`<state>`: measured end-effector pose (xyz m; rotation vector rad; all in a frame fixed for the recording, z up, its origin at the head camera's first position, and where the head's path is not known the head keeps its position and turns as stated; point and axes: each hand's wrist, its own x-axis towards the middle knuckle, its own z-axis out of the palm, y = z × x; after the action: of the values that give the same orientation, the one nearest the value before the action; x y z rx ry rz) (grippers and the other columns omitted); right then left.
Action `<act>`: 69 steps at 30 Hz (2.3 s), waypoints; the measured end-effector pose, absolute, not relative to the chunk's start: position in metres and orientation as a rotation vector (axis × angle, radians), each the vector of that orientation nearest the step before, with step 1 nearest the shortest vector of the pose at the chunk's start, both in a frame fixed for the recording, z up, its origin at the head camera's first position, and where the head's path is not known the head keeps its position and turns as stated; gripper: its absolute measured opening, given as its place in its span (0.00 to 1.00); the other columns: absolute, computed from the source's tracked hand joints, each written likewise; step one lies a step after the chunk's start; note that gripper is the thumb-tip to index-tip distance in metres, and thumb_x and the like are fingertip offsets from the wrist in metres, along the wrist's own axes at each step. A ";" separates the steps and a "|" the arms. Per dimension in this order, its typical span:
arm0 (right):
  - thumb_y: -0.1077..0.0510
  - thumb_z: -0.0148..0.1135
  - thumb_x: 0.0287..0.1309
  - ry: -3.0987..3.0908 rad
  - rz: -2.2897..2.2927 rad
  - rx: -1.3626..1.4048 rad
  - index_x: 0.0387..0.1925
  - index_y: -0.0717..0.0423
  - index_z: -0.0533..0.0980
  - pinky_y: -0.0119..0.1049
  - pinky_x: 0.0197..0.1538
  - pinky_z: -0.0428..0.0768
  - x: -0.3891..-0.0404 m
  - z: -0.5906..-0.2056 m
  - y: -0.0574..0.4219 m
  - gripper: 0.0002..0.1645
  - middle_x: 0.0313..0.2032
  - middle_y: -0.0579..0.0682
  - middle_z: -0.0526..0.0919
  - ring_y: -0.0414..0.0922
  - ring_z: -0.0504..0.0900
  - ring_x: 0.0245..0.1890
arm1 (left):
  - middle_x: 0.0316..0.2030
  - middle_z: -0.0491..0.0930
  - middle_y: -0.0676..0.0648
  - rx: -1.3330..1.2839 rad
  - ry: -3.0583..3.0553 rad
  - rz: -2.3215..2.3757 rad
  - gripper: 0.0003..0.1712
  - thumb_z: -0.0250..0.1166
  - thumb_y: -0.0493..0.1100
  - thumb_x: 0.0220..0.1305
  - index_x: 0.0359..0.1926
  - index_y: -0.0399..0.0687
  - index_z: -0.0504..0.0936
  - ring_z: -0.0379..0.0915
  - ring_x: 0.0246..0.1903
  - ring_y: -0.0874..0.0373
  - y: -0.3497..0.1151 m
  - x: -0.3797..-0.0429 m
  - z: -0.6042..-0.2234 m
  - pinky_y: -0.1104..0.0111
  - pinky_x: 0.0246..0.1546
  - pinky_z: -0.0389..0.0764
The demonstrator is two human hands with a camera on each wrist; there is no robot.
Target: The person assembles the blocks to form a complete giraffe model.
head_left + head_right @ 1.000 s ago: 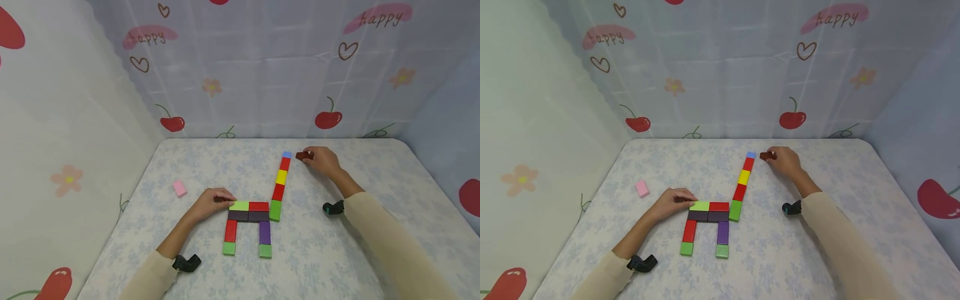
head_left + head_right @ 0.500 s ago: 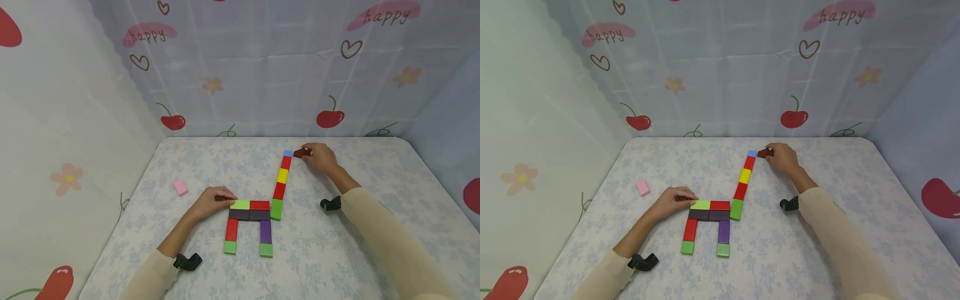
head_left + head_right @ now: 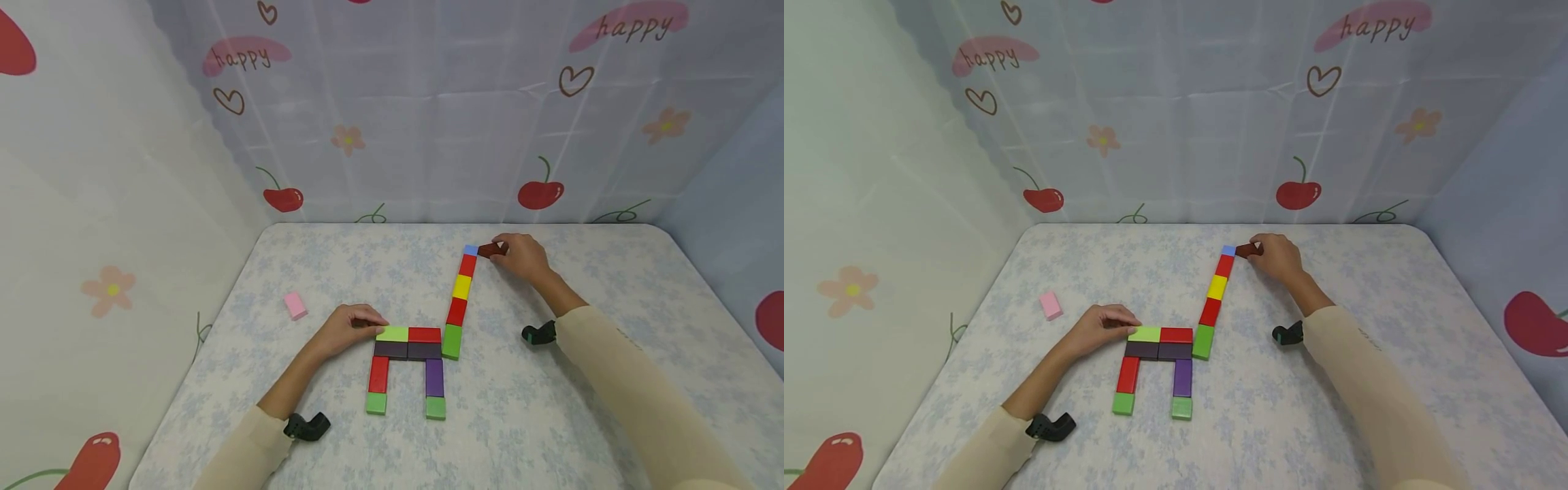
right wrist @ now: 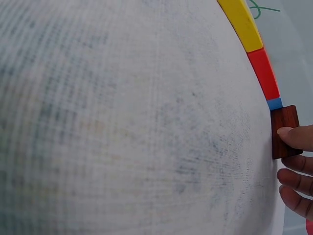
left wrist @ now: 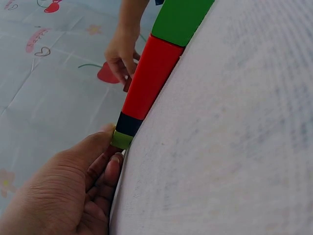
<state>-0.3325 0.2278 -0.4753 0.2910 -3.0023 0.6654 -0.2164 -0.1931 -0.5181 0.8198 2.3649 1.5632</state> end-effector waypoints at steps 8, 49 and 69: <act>0.57 0.72 0.61 -3.010 0.673 0.283 0.60 0.63 0.78 0.50 0.40 0.79 -0.330 -0.475 0.228 0.27 0.40 0.62 0.85 0.56 0.79 0.38 | 0.43 0.86 0.50 0.790 2.356 1.582 0.09 0.72 0.42 0.65 0.46 0.51 0.91 0.81 0.41 0.56 -0.192 -0.216 -0.519 0.68 0.39 0.80; 0.58 0.75 0.59 -2.892 1.102 0.560 0.50 0.60 0.82 0.33 0.30 0.79 -0.202 -0.458 0.185 0.19 0.30 0.45 0.82 0.43 0.79 0.29 | 0.43 0.86 0.52 0.780 2.383 1.544 0.09 0.72 0.41 0.65 0.46 0.53 0.91 0.81 0.41 0.56 -0.193 -0.214 -0.518 0.67 0.39 0.80; 0.60 0.77 0.55 -2.891 1.374 0.797 0.45 0.59 0.82 0.32 0.31 0.78 -0.197 -0.479 0.171 0.17 0.30 0.45 0.82 0.41 0.76 0.26 | 0.43 0.86 0.51 0.842 2.355 1.574 0.09 0.71 0.42 0.66 0.47 0.53 0.91 0.81 0.41 0.56 -0.194 -0.214 -0.516 0.66 0.39 0.81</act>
<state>-0.1971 0.1708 -0.4786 0.7975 -2.8911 1.3744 -0.2144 -0.1937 -0.5156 0.8416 2.3552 1.5742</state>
